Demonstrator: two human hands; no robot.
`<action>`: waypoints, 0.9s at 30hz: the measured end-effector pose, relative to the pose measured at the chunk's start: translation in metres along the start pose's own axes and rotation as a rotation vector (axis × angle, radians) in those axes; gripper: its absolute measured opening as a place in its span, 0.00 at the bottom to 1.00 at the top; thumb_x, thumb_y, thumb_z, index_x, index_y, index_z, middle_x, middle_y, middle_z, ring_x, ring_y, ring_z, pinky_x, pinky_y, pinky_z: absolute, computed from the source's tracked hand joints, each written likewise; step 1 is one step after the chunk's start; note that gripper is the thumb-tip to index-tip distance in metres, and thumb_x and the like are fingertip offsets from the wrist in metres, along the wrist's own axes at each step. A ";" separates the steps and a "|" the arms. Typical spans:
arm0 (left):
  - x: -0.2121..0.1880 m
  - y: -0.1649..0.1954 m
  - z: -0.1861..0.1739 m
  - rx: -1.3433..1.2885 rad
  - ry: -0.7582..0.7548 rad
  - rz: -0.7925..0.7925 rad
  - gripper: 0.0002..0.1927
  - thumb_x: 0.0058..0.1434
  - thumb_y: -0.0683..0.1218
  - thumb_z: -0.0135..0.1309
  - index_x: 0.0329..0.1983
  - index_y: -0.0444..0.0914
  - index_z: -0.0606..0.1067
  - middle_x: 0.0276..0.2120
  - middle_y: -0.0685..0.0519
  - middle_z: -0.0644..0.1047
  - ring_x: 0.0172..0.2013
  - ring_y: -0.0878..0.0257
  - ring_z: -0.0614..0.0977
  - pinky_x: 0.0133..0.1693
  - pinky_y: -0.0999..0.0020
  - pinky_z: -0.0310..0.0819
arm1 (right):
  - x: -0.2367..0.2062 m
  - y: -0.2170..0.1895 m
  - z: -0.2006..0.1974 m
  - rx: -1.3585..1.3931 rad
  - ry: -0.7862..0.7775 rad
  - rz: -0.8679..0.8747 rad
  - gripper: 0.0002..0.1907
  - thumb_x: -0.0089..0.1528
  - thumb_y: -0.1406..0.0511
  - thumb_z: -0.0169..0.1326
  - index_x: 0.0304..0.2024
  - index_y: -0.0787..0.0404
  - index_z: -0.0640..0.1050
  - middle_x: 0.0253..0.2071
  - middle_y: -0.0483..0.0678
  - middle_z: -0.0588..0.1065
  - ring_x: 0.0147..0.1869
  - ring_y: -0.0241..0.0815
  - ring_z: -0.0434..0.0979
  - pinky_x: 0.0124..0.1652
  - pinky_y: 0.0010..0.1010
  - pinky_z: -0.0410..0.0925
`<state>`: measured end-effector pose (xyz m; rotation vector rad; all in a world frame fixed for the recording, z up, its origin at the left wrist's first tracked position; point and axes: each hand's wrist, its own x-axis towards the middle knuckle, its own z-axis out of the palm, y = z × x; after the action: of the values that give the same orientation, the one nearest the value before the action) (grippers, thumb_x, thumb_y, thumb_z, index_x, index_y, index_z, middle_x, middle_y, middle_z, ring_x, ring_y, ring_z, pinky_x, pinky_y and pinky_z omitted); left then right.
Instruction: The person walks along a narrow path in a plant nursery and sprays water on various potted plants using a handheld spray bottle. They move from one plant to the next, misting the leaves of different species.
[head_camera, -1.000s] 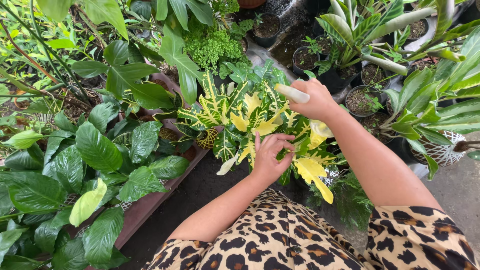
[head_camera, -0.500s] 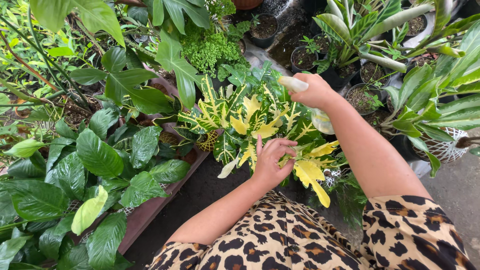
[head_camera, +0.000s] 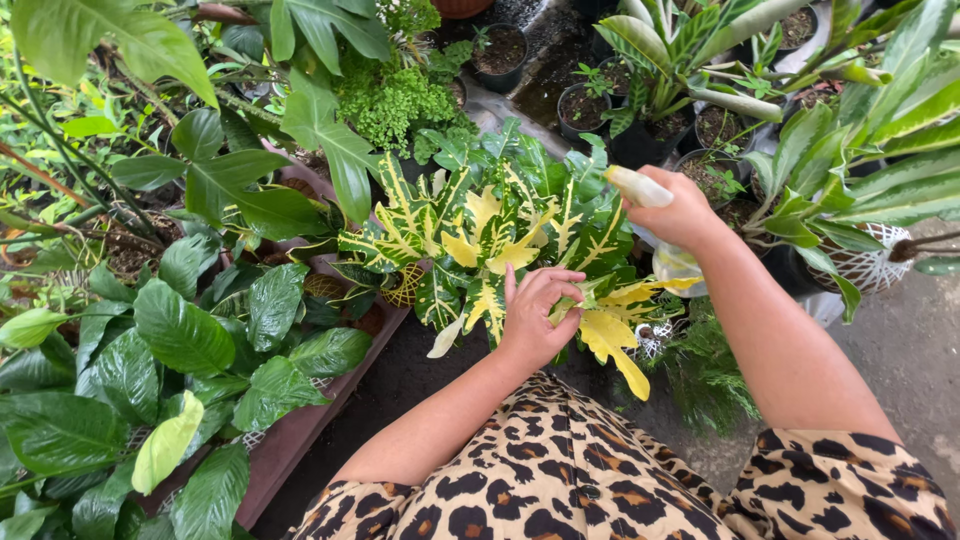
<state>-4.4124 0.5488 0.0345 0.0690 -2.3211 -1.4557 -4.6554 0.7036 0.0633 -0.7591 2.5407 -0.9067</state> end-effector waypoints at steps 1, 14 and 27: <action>0.000 0.000 0.000 -0.004 -0.002 0.003 0.06 0.57 0.44 0.59 0.37 0.45 0.75 0.51 0.61 0.79 0.60 0.57 0.75 0.72 0.31 0.29 | -0.008 0.004 0.000 0.057 -0.002 0.031 0.13 0.54 0.65 0.62 0.42 0.56 0.80 0.34 0.46 0.80 0.37 0.38 0.78 0.40 0.32 0.70; -0.006 -0.002 -0.005 -0.022 -0.020 0.007 0.07 0.57 0.43 0.59 0.37 0.45 0.75 0.52 0.61 0.78 0.60 0.57 0.75 0.72 0.33 0.29 | -0.119 0.023 0.020 0.593 0.058 0.150 0.19 0.55 0.74 0.59 0.50 0.61 0.77 0.40 0.43 0.77 0.44 0.32 0.77 0.46 0.25 0.70; 0.006 0.006 -0.010 -0.012 -0.026 0.063 0.13 0.56 0.52 0.64 0.40 0.46 0.75 0.54 0.59 0.78 0.61 0.55 0.75 0.71 0.30 0.29 | -0.182 -0.061 0.034 0.342 0.245 -0.140 0.13 0.56 0.75 0.59 0.43 0.64 0.77 0.36 0.46 0.75 0.44 0.41 0.71 0.44 0.31 0.66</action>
<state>-4.4132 0.5410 0.0455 -0.0263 -2.3135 -1.4479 -4.4709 0.7544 0.1022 -0.7640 2.4525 -1.5167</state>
